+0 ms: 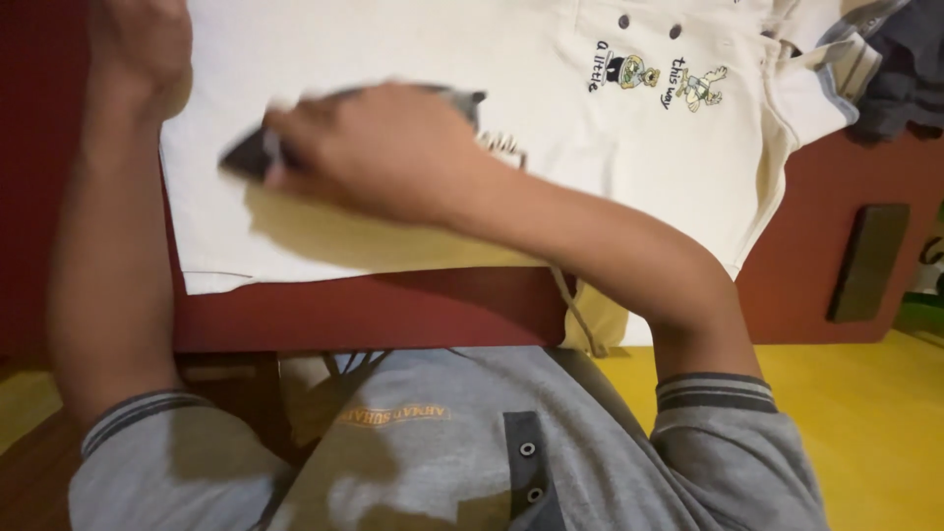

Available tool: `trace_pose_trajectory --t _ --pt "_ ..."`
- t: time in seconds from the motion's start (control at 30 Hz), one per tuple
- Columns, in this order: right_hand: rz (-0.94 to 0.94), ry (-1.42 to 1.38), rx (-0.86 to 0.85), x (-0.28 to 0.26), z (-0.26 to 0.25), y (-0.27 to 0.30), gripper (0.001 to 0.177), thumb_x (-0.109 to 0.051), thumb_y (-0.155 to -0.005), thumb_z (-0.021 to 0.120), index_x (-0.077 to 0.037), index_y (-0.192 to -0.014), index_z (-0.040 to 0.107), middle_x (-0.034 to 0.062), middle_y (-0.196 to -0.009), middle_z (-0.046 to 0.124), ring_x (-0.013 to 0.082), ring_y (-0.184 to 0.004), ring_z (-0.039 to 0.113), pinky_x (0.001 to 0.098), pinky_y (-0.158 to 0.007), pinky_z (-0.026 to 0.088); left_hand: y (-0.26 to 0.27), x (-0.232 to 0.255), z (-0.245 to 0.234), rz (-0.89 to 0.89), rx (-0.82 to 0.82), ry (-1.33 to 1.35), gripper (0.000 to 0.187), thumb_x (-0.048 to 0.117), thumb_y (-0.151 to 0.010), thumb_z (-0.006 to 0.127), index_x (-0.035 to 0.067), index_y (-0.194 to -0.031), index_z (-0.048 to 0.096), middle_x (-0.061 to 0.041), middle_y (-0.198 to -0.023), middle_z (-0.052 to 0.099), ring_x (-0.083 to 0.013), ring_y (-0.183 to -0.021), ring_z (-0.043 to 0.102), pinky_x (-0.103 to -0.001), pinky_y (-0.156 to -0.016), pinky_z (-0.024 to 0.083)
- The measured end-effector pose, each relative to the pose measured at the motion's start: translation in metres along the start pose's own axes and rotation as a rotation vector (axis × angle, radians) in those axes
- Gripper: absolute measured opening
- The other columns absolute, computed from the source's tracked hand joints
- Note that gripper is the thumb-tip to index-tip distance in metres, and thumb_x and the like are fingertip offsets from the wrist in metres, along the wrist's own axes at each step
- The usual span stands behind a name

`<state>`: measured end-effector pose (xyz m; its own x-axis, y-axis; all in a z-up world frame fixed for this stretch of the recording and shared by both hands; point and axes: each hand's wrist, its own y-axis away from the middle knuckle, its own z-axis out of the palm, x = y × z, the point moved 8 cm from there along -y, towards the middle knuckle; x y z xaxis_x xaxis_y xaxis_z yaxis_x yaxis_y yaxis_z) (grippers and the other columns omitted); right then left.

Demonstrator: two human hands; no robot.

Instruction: The person irons a white t-shirt laid out on a red ironing board. They use a black electric iron to smooth the fabric, moving it back and forth across the front of the shirt while holding it flat with their other hand.

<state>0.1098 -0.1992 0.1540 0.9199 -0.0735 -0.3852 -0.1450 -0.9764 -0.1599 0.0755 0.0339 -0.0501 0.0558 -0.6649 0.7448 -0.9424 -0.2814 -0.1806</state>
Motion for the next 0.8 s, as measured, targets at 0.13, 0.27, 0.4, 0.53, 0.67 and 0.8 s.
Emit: trace_pose_trajectory --t 0.13,0.27,0.4,0.53,0.67,0.8 --pt "-0.179 -0.073 -0.054 -0.028 0.015 0.005 0.042 -0.048 -0.105 0.057 -0.006 -0.107 0.062 0.0111 -0.083 0.072 0.0323 -0.059 0.071 0.046 -0.05 0.056 0.0 0.03 -0.007 0.005 0.006 0.057 0.03 0.01 -0.121 0.035 0.002 -0.107 0.061 -0.012 -0.096 0.061 -0.0248 -0.085 0.057 -0.038 -0.077 0.048" --pt "-0.116 0.046 0.088 -0.015 0.02 -0.015 0.041 -0.047 -0.105 0.056 -0.007 -0.106 0.062 0.0109 -0.083 0.072 0.0311 -0.056 0.07 0.0443 -0.046 0.055 0.012 0.068 -0.016 0.003 0.024 0.114 0.03 0.011 -0.122 0.034 0.001 -0.109 0.06 -0.013 -0.1 0.062 -0.0251 -0.089 0.057 -0.038 -0.081 0.048" --pt "-0.076 0.081 0.145 -0.014 0.013 -0.013 0.039 -0.045 -0.106 0.056 -0.006 -0.106 0.062 0.0107 -0.083 0.072 0.0291 -0.053 0.069 0.0427 -0.043 0.054 0.01 0.076 -0.035 0.013 0.042 0.153 0.031 0.012 -0.122 0.033 0.001 -0.112 0.06 -0.013 -0.104 0.062 -0.0254 -0.094 0.058 -0.039 -0.085 0.048" --pt "-0.307 0.064 0.056 -0.03 0.022 0.001 0.041 -0.044 -0.108 0.056 -0.004 -0.105 0.061 0.0109 -0.082 0.072 0.0258 -0.051 0.069 0.041 -0.042 0.054 -0.003 0.062 -0.041 0.03 0.059 0.213 0.031 0.014 -0.122 0.032 0.0 -0.114 0.059 -0.013 -0.108 0.063 -0.0258 -0.098 0.059 -0.039 -0.089 0.048" --pt "-0.303 0.094 0.059 -0.026 0.017 -0.005 0.042 -0.046 -0.109 0.056 -0.005 -0.104 0.061 0.0103 -0.082 0.072 0.025 -0.05 0.068 0.04 -0.04 0.053 0.002 0.052 -0.04 0.024 0.069 0.274 0.032 0.015 -0.122 0.031 -0.001 -0.116 0.059 -0.014 -0.112 0.064 -0.0261 -0.102 0.06 -0.039 -0.093 0.049" --pt "-0.114 0.214 0.194 0.01 0.011 -0.023 0.039 -0.046 -0.109 0.057 -0.008 -0.107 0.062 0.0094 -0.081 0.071 0.0259 -0.051 0.069 0.0404 -0.04 0.053 0.007 0.057 -0.046 0.022 0.085 0.321 0.034 0.016 -0.123 0.03 -0.002 -0.118 0.058 -0.014 -0.116 0.065 -0.0265 -0.106 0.061 -0.039 -0.097 0.049"
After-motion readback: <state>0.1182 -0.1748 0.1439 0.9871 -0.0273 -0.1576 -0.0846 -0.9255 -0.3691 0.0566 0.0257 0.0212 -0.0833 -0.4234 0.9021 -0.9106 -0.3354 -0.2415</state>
